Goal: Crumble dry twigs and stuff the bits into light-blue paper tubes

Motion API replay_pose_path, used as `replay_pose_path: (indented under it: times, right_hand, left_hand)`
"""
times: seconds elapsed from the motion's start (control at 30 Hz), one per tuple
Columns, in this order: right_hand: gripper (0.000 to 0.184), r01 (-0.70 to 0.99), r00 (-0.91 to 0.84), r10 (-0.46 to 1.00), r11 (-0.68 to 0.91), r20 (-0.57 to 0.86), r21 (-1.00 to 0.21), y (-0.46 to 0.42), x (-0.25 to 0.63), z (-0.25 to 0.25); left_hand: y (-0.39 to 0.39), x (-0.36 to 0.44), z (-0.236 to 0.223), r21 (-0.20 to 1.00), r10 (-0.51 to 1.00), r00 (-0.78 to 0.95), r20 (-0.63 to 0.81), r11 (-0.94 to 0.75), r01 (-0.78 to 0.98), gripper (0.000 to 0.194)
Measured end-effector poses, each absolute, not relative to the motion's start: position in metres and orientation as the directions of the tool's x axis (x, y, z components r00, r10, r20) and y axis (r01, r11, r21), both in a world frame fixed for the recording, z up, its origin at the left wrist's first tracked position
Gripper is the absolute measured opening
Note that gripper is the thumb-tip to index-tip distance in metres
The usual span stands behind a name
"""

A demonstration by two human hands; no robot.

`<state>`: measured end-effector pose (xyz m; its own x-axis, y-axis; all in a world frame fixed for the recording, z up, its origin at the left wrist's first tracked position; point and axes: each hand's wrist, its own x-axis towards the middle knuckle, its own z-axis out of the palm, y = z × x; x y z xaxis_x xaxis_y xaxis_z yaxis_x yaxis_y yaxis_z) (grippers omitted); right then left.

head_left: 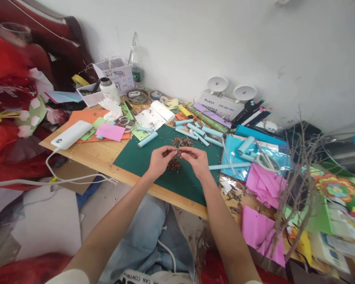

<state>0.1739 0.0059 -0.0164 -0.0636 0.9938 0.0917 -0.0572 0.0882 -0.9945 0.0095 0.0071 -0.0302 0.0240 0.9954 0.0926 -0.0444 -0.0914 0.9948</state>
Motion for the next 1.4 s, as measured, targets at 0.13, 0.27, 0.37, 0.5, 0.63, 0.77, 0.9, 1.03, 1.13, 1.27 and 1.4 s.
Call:
replay_pose_path:
  times: [0.13, 0.27, 0.37, 0.5, 0.63, 0.77, 0.9, 1.03, 1.13, 1.27, 1.4]
  right_hand:
    - [0.032, -0.043, -0.143, 0.981, 0.124, 0.129, -0.991, 0.004, 0.173, -0.016]
    - [0.019, 0.109, -0.106, 0.97, 0.231, 0.22, -0.967, 0.002, 0.169, -0.016]
    - [0.012, 0.228, -0.11, 0.952, 0.305, 0.287, -0.925, 0.001, 0.169, -0.017]
    - [0.014, 0.265, -0.109, 0.944, 0.331, 0.313, -0.906, 0.001, 0.169, -0.021]
    - [0.019, 0.238, -0.106, 0.949, 0.313, 0.296, -0.919, 0.0, 0.167, -0.021]
    - [0.018, 0.293, -0.064, 0.951, 0.308, 0.302, -0.905, 0.001, 0.167, -0.023]
    - [0.018, 0.213, -0.011, 0.969, 0.244, 0.247, -0.946, 0.003, 0.168, -0.026]
    - [0.017, 0.176, 0.025, 0.984, 0.171, 0.178, -0.97, 0.002, 0.167, -0.026]
    - [0.015, 0.195, 0.0, 0.981, 0.189, 0.192, -0.963, 0.001, 0.166, -0.023]
    - [0.015, 0.286, -0.073, 0.951, 0.31, 0.302, -0.907, 0.001, 0.166, -0.02]
    - [0.018, 0.396, -0.122, 0.92, 0.39, 0.373, -0.831, 0.002, 0.167, -0.021]
  left_hand:
    - [0.003, 0.009, -0.031, 0.992, 0.997, -0.004, 0.081, -0.081, -0.098, 0.023]
    - [-0.004, 0.01, -0.032, 0.991, 0.998, -0.033, 0.061, -0.065, -0.118, 0.024]
    - [-0.01, 0.012, -0.034, 0.99, 0.998, -0.053, 0.043, -0.05, -0.133, 0.024]
    - [-0.012, 0.015, -0.036, 0.981, 0.997, -0.076, 0.027, -0.041, -0.19, 0.023]
    - [-0.009, 0.019, -0.035, 0.984, 0.993, -0.112, 0.032, -0.051, -0.171, 0.022]
    - [-0.01, 0.022, -0.032, 0.983, 0.994, -0.102, 0.036, -0.054, -0.175, 0.025]
    - [-0.016, 0.028, -0.03, 0.987, 0.993, -0.11, 0.033, -0.05, -0.154, 0.028]
    - [-0.018, 0.034, -0.03, 0.991, 0.978, -0.206, 0.035, -0.061, -0.121, 0.021]
    - [-0.017, 0.032, -0.028, 0.994, 0.973, -0.229, 0.022, -0.047, -0.103, 0.02]
    - [-0.014, 0.021, -0.023, 0.998, 0.984, -0.171, 0.047, -0.053, -0.029, 0.02]
    - [-0.009, 0.012, -0.024, 0.998, 0.995, -0.076, 0.057, -0.058, -0.008, 0.022]
